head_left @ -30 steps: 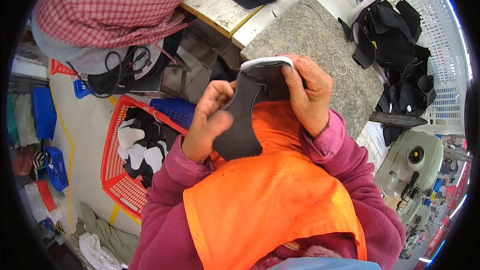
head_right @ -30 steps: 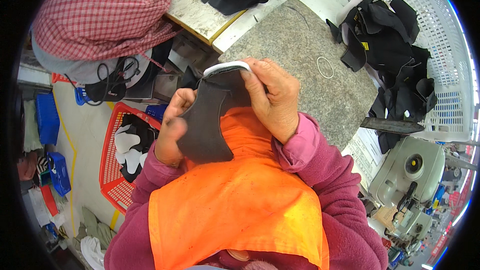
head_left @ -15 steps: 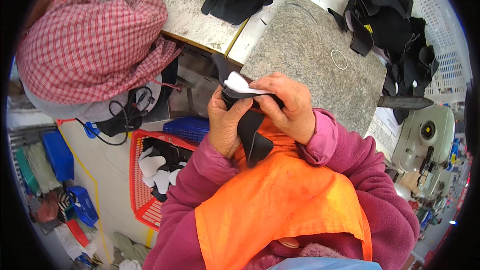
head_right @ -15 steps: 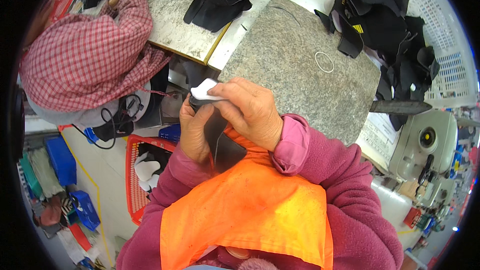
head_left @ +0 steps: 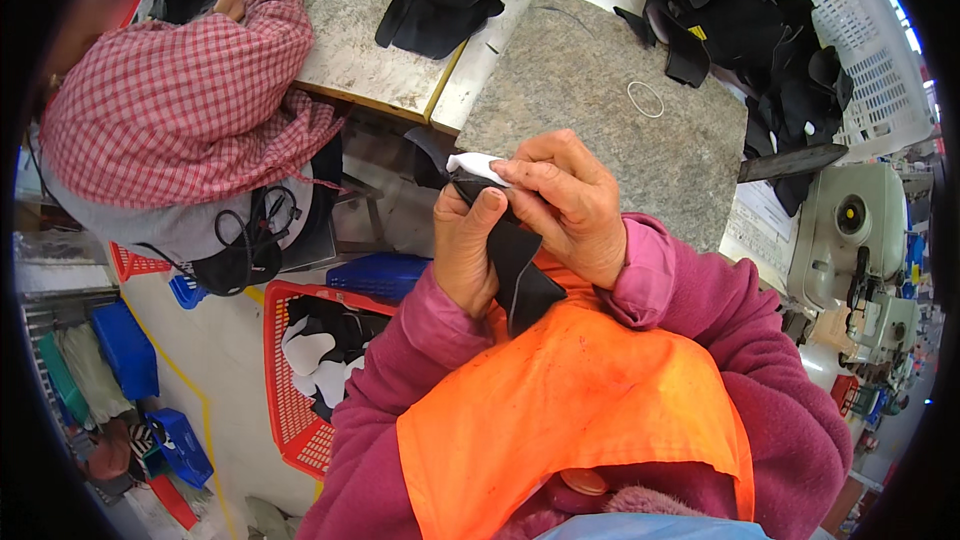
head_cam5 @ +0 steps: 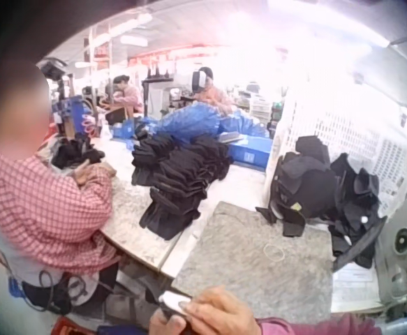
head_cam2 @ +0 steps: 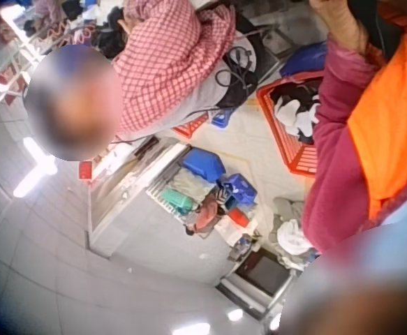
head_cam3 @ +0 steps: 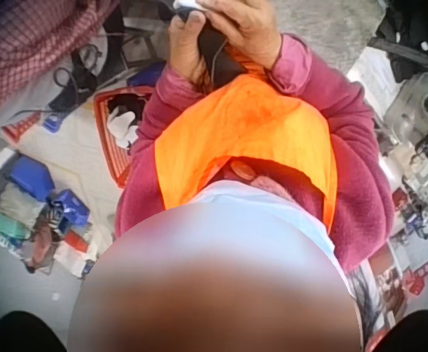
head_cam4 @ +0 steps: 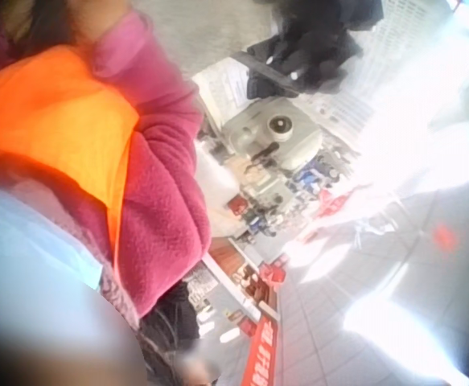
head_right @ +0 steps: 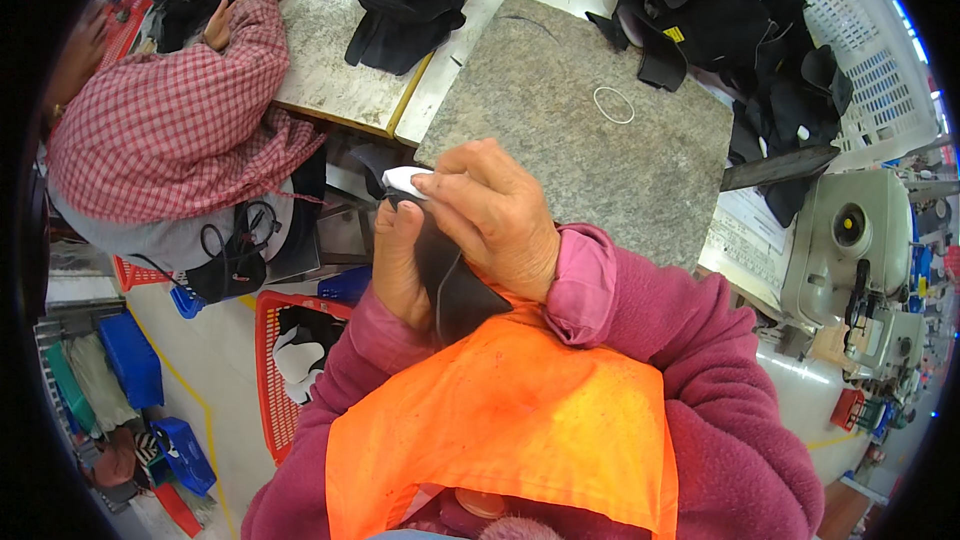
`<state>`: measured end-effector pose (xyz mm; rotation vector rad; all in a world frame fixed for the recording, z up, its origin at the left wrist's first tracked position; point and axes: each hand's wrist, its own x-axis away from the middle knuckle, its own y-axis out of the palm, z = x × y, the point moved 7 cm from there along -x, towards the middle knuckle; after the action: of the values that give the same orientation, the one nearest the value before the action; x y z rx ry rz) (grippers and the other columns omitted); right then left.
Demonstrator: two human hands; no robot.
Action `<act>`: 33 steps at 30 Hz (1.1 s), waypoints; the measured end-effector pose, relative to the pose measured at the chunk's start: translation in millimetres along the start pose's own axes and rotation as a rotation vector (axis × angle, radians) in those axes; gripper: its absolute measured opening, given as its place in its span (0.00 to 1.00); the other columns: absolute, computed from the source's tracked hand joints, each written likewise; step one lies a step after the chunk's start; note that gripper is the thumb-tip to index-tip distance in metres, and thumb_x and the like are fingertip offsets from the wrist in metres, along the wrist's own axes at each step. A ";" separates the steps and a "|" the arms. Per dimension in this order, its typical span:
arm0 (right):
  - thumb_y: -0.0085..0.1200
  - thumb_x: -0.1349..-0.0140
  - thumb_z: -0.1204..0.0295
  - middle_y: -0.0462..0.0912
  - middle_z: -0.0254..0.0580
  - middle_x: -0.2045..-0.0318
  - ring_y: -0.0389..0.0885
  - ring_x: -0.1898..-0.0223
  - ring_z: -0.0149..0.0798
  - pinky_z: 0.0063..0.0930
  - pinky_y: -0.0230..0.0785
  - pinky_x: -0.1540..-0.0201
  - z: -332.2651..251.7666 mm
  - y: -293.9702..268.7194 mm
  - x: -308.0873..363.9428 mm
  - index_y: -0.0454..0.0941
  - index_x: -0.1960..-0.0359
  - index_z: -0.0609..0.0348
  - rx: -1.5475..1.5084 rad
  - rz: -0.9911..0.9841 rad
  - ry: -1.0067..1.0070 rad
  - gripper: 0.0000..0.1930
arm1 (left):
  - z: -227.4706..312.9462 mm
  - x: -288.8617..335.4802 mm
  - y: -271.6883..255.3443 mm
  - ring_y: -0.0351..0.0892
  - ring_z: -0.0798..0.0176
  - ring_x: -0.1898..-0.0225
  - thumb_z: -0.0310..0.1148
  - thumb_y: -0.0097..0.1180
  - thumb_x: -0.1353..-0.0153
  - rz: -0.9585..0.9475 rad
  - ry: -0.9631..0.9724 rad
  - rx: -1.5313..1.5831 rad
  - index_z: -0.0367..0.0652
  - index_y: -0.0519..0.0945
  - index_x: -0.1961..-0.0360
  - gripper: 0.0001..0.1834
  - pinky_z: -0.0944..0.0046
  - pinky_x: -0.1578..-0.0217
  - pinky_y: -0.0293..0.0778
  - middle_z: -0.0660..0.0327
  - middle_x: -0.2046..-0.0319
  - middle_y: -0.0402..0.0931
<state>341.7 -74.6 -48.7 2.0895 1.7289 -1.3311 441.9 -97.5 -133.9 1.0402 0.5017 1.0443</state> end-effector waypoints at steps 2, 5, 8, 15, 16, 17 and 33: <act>0.61 0.50 0.82 0.77 0.44 0.65 0.77 0.66 0.45 0.32 0.71 0.66 -2.4 -10.5 5.1 0.81 0.58 0.60 0.024 0.003 -0.011 0.15 | -6.2 0.9 7.9 0.79 0.72 0.65 0.30 0.66 0.40 0.022 0.002 -0.054 0.42 0.79 0.59 0.11 0.73 0.62 0.78 0.65 0.64 0.80; 0.60 0.50 0.83 0.77 0.44 0.63 0.78 0.64 0.46 0.33 0.71 0.65 -3.0 -27.5 14.2 0.81 0.57 0.61 0.002 0.014 -0.003 0.16 | -16.6 1.1 19.8 0.79 0.73 0.66 0.31 0.64 0.39 0.044 -0.012 -0.143 0.42 0.79 0.60 0.09 0.74 0.64 0.76 0.65 0.65 0.80; 0.58 0.46 0.81 0.78 0.44 0.63 0.78 0.65 0.45 0.32 0.71 0.63 -4.1 -53.2 21.7 0.81 0.56 0.62 -0.093 0.038 -0.017 0.15 | -25.5 2.2 34.2 0.79 0.73 0.66 0.30 0.62 0.39 0.013 -0.045 -0.219 0.41 0.80 0.60 0.08 0.73 0.65 0.76 0.65 0.65 0.80; 0.61 0.43 0.72 0.80 0.46 0.50 0.77 0.46 0.46 0.34 0.70 0.47 -1.7 -162.7 -5.3 0.80 0.51 0.62 -0.125 -0.203 -0.288 0.18 | -36.7 4.1 86.4 0.77 0.76 0.69 0.21 0.61 0.48 -0.326 -0.221 -1.080 0.37 0.81 0.67 0.06 0.73 0.65 0.72 0.69 0.73 0.80; 0.63 0.45 0.71 0.79 0.46 0.48 0.75 0.43 0.46 0.38 0.68 0.45 -3.8 -168.3 -7.1 0.78 0.48 0.60 -0.059 -0.291 -0.349 0.21 | -43.7 4.9 95.4 0.78 0.75 0.68 0.21 0.61 0.49 -0.416 -0.287 -1.169 0.36 0.81 0.66 0.08 0.72 0.64 0.73 0.68 0.71 0.80; 0.65 0.48 0.70 0.77 0.46 0.45 0.72 0.40 0.47 0.42 0.66 0.42 -7.7 -173.2 -7.7 0.77 0.45 0.58 -0.022 -0.359 -0.431 0.25 | -52.5 5.6 102.5 0.79 0.74 0.67 0.20 0.61 0.50 -0.493 -0.362 -1.291 0.36 0.80 0.65 0.09 0.71 0.63 0.73 0.67 0.69 0.81; 0.64 0.47 0.72 0.81 0.37 0.69 0.81 0.64 0.43 0.60 0.54 0.37 27.0 -244.1 54.9 0.45 0.25 0.47 0.220 -0.710 -0.071 0.50 | -145.1 -18.8 235.7 0.76 0.62 0.72 0.25 0.61 0.55 -1.385 -0.112 -1.648 0.37 0.79 0.70 0.09 0.66 0.67 0.71 0.58 0.75 0.75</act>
<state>119.5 32.9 0.2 1.5187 2.5149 -1.7973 214.5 -20.7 5.2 -0.7455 0.0468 -0.1007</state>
